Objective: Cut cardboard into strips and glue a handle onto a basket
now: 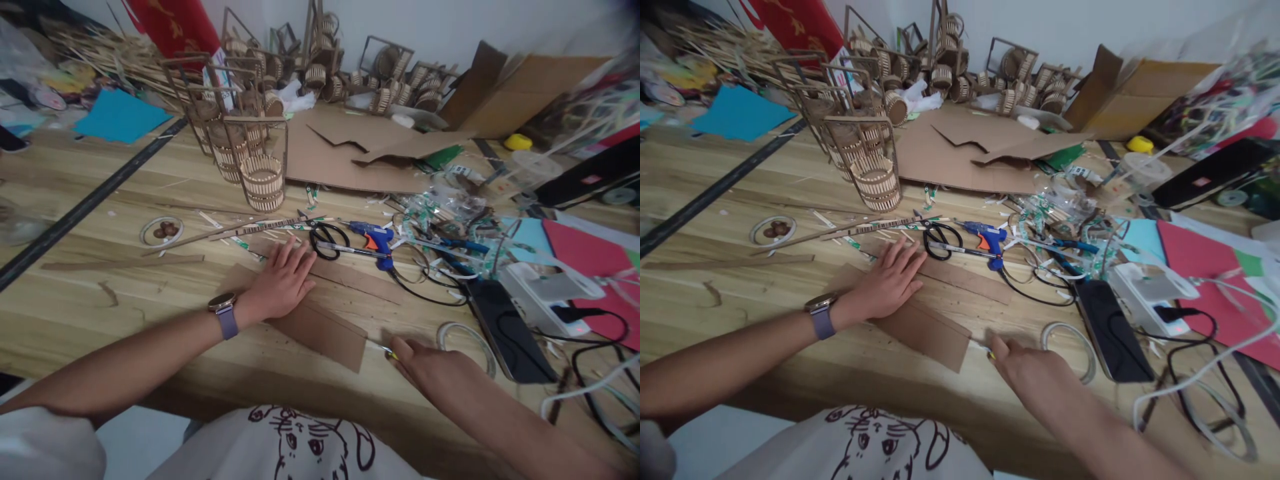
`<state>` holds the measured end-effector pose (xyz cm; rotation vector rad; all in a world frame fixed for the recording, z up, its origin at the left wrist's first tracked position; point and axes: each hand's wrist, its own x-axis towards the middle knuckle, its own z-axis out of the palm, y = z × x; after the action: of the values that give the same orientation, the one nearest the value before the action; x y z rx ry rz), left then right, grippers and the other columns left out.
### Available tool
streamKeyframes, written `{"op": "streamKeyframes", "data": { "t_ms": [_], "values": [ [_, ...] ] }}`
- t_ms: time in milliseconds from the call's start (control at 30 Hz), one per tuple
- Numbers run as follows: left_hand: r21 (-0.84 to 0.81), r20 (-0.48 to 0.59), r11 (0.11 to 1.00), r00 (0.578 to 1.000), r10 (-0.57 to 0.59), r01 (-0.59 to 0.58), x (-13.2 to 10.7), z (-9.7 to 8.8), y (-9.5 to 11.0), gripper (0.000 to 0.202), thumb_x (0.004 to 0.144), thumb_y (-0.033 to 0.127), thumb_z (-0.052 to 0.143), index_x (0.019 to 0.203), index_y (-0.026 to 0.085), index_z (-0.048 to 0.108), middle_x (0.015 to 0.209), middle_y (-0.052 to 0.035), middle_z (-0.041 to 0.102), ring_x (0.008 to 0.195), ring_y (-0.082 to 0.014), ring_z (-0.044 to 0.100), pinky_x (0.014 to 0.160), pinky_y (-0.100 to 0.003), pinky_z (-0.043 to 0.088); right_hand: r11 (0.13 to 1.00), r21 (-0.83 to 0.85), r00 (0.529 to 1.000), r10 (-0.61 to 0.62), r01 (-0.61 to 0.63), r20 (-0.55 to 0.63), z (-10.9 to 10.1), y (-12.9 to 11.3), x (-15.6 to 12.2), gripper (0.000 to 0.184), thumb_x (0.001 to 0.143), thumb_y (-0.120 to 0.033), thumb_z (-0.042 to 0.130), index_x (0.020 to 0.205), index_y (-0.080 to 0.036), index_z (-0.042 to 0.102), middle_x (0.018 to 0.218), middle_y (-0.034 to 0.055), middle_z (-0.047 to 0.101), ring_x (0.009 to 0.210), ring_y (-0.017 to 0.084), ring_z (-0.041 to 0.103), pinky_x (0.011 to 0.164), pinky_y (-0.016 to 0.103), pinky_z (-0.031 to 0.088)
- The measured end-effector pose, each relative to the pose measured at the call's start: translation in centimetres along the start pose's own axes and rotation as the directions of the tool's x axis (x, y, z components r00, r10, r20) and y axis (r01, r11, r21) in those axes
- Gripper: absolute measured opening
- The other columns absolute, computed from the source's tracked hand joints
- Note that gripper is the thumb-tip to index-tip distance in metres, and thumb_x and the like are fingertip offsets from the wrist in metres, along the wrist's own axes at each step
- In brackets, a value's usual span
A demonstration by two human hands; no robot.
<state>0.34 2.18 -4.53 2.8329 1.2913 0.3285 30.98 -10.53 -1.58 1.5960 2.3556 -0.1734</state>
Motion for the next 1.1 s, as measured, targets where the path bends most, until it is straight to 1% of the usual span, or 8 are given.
{"op": "streamKeyframes", "data": {
  "t_ms": [167,300,400,500,633,767,867,1100],
  "values": [
    [0.004,-0.005,1.0,1.0,0.002,-0.002,0.0,0.1,0.1,0.055,0.105,0.04,0.042,0.151,0.008,0.045,0.161,-0.0221,0.036,0.154,-0.0418,0.016,0.121,-0.065,0.02,0.995,-0.05,0.984,-0.074,0.083,0.165,-1.1,0.4,0.6,0.018,0.099,-0.022,0.048,0.106,-0.026,0.065,0.07,0.0053,0.074,0.058,0.024,0.073,0.041,0.028,0.039],
    [0.012,-0.019,1.0,1.0,-0.005,0.005,0.0,0.2,0.4,0.055,0.105,0.039,0.043,0.151,0.008,0.045,0.161,-0.022,0.036,0.152,-0.0435,0.02,0.121,-0.065,0.021,0.994,0.006,0.983,-0.107,0.107,0.152,-2.4,1.2,0.2,0.013,0.099,-0.02,0.051,0.102,-0.022,0.064,0.068,0.0043,0.075,0.063,0.024,0.076,0.049,0.028,0.046],
    [-0.009,-0.018,1.0,1.0,-0.003,0.003,0.1,0.3,0.5,0.055,0.105,0.038,0.044,0.15,0.006,0.045,0.16,-0.0234,0.036,0.152,-0.0451,0.02,0.12,-0.067,0.021,0.994,0.008,0.99,-0.106,0.106,0.088,-3.4,1.0,0.4,0.014,0.101,-0.022,0.047,0.098,-0.021,0.061,0.065,0.0031,0.074,0.061,0.023,0.075,0.05,0.028,0.046],
    [-0.077,-0.035,0.997,0.999,-0.011,0.008,0.3,0.2,0.0,0.05,0.105,0.034,0.042,0.147,0.007,0.048,0.157,-0.0233,0.04,0.151,-0.043,0.023,0.119,-0.065,0.025,0.996,-0.011,0.995,-0.093,0.094,0.039,-5.0,-1.1,1.9,0.016,0.102,-0.025,0.045,0.099,-0.02,0.06,0.068,0.0028,0.076,0.061,0.023,0.075,0.048,0.027,0.039],
    [-0.16,-0.179,0.987,0.982,-0.062,0.033,0.1,-0.3,-2.2,0.044,0.106,0.024,0.031,0.143,0.01,0.051,0.15,-0.0187,0.047,0.151,-0.0336,0.025,0.122,-0.057,0.027,0.997,0.024,0.994,-0.069,0.067,0.086,-7.6,-5.5,5.7,0.018,0.103,-0.029,0.046,0.104,-0.019,0.061,0.081,0.0062,0.079,0.069,0.025,0.076,0.048,0.028,0.035],
    [-0.065,-0.249,0.996,0.966,-0.075,0.061,-0.9,-0.1,-4.4,0.045,0.105,0.025,0.034,0.145,0.007,0.048,0.153,-0.0228,0.042,0.152,-0.04,0.02,0.121,-0.063,0.023,0.993,0.043,0.987,-0.111,0.107,0.112,-9.0,-9.1,9.0,0.027,0.106,-0.031,0.042,0.11,-0.016,0.064,0.09,0.0102,0.08,0.08,0.025,0.077,0.054,0.027,0.043],
    [-0.017,-0.21,0.995,0.972,-0.101,0.099,-1.5,0.5,-5.0,0.049,0.104,0.026,0.038,0.147,0.004,0.045,0.156,-0.0269,0.037,0.152,-0.044,0.018,0.119,-0.068,0.023,0.994,0.007,0.989,-0.109,0.108,0.099,-8.9,-10.3,10.5,0.03,0.106,-0.029,0.04,0.111,-0.016,0.067,0.091,0.0123,0.08,0.084,0.027,0.078,0.058,0.027,0.049],
    [0.025,-0.181,0.993,0.978,-0.107,0.113,-1.6,0.9,-4.7,0.051,0.104,0.027,0.041,0.149,0.005,0.043,0.158,-0.0263,0.036,0.151,-0.0453,0.02,0.119,-0.065,0.023,0.992,-0.017,0.988,-0.124,0.126,0.092,-8.5,-10.7,11.3,0.032,0.105,-0.025,0.041,0.111,-0.015,0.07,0.092,0.0154,0.079,0.086,0.029,0.078,0.063,0.029,0.056]
  ]
}}
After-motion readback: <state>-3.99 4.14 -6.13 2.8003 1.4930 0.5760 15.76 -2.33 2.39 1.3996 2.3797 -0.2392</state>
